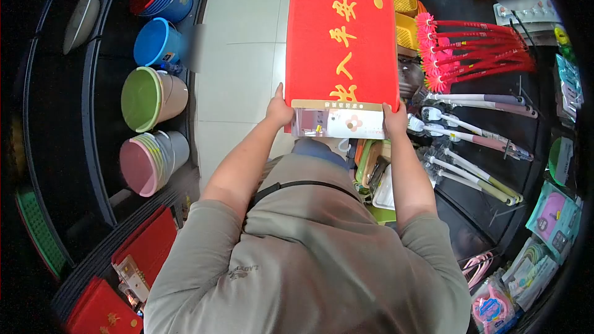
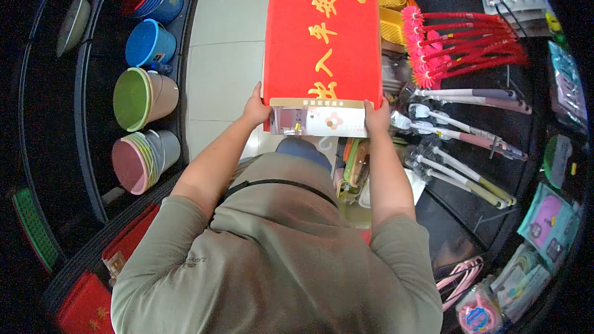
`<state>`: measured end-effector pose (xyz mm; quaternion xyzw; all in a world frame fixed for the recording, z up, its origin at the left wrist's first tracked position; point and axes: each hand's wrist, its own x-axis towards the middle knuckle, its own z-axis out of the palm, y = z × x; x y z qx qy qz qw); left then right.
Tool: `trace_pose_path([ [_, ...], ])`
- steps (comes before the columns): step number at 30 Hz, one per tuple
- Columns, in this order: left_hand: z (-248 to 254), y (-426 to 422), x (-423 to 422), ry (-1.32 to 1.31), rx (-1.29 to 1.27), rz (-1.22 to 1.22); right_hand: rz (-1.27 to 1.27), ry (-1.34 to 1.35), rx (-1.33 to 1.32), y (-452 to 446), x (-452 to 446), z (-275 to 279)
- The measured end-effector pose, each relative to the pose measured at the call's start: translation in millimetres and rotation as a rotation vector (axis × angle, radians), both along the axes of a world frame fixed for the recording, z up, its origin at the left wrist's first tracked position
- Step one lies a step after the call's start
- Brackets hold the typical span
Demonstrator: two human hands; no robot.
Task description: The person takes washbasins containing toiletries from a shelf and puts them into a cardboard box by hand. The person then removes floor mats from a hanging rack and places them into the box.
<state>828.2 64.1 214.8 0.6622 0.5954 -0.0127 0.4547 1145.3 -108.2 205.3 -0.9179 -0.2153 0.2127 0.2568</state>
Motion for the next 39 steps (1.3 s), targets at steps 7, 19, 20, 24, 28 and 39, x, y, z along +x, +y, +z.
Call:
trace_pose_path([
  [7, 11.4, -0.2, -7.9, -0.014, -0.097, 0.024, -0.002, -0.001, -0.029, 2.8, -12.7, 15.6],
  [19, -31.9, -39.5, -181.6, -0.066, -0.153, 0.247, 0.308, -0.505, 0.248, -5.7, -92.2, 48.0],
  [20, -36.2, -48.9, -207.3, -0.038, -0.162, 0.265, 0.372, -0.365, 0.273, 0.3, -109.0, 55.9],
  [24, -73.9, -111.8, -315.3, 0.104, -0.197, 0.428, 0.71, 0.081, 0.361, 27.2, -196.5, 87.3],
  [28, -83.8, -197.1, -392.0, 0.065, -0.21, 0.672, 1.015, 0.523, 0.215, 43.8, -275.2, 82.0],
  [39, -53.0, -414.6, -537.6, -0.238, -0.099, 1.382, 1.374, 0.772, -0.12, 34.9, -500.7, 47.5],
])
